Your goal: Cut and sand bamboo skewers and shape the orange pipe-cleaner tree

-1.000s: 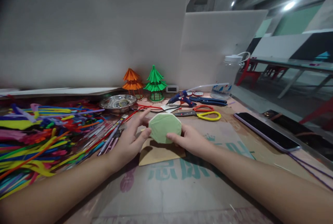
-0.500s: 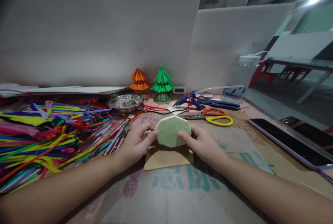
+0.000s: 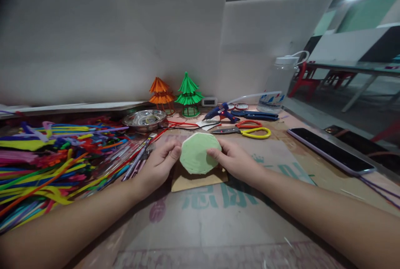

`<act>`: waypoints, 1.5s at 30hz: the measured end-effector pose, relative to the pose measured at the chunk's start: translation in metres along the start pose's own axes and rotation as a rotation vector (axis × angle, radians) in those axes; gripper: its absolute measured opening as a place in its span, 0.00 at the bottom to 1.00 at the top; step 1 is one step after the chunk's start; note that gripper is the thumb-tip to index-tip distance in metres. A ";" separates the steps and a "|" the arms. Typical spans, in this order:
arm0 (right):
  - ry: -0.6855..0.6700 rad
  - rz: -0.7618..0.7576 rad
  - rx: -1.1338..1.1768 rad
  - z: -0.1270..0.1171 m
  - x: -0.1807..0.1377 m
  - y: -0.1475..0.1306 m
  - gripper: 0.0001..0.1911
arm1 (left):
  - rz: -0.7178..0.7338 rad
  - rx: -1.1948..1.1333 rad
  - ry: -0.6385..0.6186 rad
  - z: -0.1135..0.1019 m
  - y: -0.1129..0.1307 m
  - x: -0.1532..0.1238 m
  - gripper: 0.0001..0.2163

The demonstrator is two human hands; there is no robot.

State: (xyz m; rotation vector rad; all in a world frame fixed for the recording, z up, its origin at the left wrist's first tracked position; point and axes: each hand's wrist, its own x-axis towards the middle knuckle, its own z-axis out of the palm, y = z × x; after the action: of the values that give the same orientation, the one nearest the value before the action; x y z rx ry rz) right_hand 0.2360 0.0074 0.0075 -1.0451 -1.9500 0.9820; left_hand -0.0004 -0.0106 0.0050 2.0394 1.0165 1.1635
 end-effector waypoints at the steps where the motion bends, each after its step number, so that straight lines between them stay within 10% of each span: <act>1: 0.001 0.003 0.006 0.000 0.000 -0.001 0.31 | 0.006 0.010 0.001 0.000 0.000 0.000 0.19; 8: 0.052 -0.008 0.074 0.000 -0.001 -0.003 0.31 | -0.025 0.034 0.165 0.003 -0.007 0.001 0.12; 25: -0.042 -0.095 0.036 0.008 -0.013 -0.011 0.32 | 0.023 0.230 0.005 0.002 -0.002 0.001 0.20; 33: 0.324 -0.049 0.031 -0.012 0.002 -0.015 0.22 | -0.006 0.251 0.023 0.001 -0.003 0.000 0.14; 37: 0.226 -0.121 -0.202 -0.013 0.003 -0.011 0.18 | 0.076 0.281 0.130 0.005 -0.007 0.000 0.15; 45: 0.117 -0.168 -0.409 -0.003 -0.001 0.000 0.20 | 0.128 0.437 -0.143 0.007 -0.010 0.003 0.13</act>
State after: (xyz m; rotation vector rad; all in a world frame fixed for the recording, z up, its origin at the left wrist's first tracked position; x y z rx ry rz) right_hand 0.2395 0.0072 0.0084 -1.1056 -2.1487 0.4281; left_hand 0.0033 -0.0034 -0.0045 2.5197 1.1601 0.8950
